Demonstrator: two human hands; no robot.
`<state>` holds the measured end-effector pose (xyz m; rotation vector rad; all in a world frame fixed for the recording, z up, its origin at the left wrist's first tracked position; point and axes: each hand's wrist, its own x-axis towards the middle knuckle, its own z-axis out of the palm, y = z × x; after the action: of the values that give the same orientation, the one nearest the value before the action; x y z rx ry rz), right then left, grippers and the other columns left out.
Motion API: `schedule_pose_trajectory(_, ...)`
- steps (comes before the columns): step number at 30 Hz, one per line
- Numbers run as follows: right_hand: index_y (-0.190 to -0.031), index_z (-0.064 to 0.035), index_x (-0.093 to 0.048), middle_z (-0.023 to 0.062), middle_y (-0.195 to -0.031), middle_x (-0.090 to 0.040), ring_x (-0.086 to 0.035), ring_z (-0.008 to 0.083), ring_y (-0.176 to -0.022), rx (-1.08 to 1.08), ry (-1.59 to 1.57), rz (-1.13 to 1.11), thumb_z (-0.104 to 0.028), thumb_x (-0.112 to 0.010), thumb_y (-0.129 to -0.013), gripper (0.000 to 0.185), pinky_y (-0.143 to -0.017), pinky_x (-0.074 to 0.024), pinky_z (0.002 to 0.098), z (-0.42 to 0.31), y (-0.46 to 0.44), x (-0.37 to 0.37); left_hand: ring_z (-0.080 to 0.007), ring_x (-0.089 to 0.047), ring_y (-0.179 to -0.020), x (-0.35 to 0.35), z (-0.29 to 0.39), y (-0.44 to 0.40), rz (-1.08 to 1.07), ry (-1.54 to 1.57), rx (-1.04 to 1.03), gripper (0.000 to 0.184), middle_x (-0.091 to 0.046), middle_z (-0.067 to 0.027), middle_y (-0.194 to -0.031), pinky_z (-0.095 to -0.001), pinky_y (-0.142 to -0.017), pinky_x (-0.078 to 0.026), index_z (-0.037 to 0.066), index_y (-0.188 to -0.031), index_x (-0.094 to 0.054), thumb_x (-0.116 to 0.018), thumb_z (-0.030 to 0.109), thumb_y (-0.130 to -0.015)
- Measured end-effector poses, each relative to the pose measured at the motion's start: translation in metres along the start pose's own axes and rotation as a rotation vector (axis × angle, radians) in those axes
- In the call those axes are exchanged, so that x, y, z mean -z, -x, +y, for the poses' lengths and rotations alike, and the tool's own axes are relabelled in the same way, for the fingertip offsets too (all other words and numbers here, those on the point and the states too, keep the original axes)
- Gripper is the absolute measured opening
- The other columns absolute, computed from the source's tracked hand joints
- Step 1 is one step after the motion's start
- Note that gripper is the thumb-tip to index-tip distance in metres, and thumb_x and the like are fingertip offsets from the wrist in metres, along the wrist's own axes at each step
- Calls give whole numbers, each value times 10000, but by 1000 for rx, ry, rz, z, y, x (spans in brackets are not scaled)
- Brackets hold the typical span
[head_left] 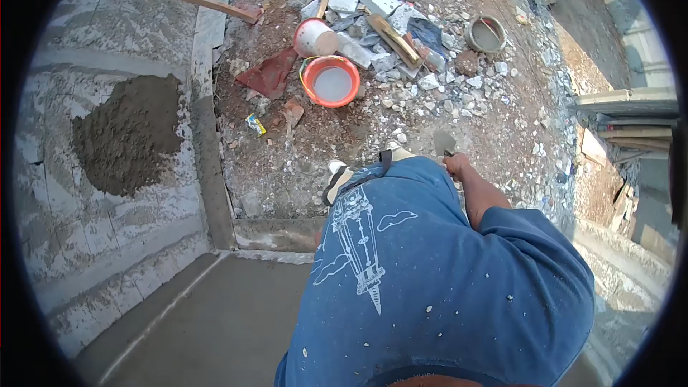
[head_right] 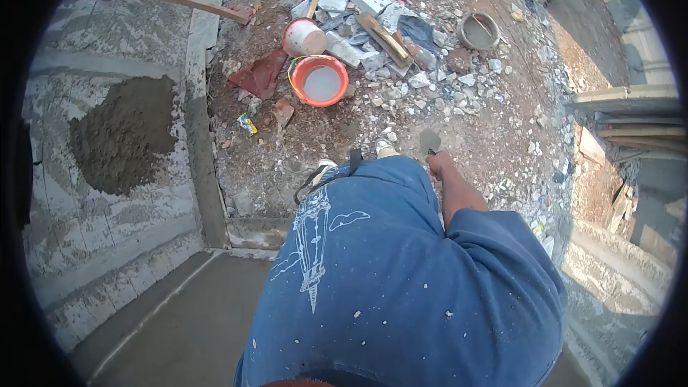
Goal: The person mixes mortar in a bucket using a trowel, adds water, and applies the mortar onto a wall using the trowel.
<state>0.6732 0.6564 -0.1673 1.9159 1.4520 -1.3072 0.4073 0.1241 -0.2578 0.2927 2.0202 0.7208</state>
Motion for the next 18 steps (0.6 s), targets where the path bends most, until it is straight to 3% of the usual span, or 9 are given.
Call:
schedule_pose_trajectory(3, -904, 25, -670, 148, -653, -664, -622, 245, -511, -100, -60, 27, -212, -653, -877, 239, -482, -489, 427, -5, 42, -18, -252, -620, -678, 64, -15, -65, -38, 78, -20, 295, -638, -65, -774, -403, -578, -479, 115, -959, -655, -566, 396, -945)
schedule_pose_trajectory(5, -903, 32, -679, 144, -643, -664, -634, 250, -519, -10, -30, 69, -243, -648, -882, 278, -495, -497, 425, 17, 21, -39, -245, -617, -663, 98, -11, -96, -38, 203, 9, 289, -634, -58, -761, -399, -566, -477, 115, -951, -656, -569, 390, -945)
schedule_pose_trajectory(7, -914, 37, -686, 141, -652, -672, -652, 255, -545, 17, -129, 92, -269, -649, -884, 309, -516, -507, 422, 30, 35, -66, -186, -563, -622, 147, 43, -84, -92, -9, 9, 242, -598, -24, -748, -351, -504, -415, 130, -941, -651, -575, 360, -951)
schedule_pose_trajectory(9, -938, 34, -690, 142, -692, -691, -674, 258, -594, -9, -262, 137, -295, -660, -875, 336, -553, -520, 417, 13, 80, -67, -126, -510, -581, 181, 97, -77, -100, -19, 72, 196, -562, 11, -735, -303, -441, -353, 146, -931, -645, -580, 330, -956)
schedule_pose_trajectory(14, -1010, 16, -697, 157, -793, -726, -703, 255, -694, -70, -281, 207, -330, -690, -846, 383, -643, -543, 385, 33, 116, -80, -99, -498, -564, 214, 158, -118, 25, 223, 364, 177, -596, 27, -810, -265, -410, -314, 161, -989, -640, -604, 332, -961)
schedule_pose_trajectory(18, -1056, -18, -718, 150, -807, -727, -707, 237, -723, -266, -359, 101, -263, -698, -842, 327, -650, -540, 368, 75, 106, -89, -111, -562, -650, 213, 186, -139, -50, 195, 225, 224, -634, 20, -893, -268, -446, -358, 155, -1083, -638, -622, 345, -965)
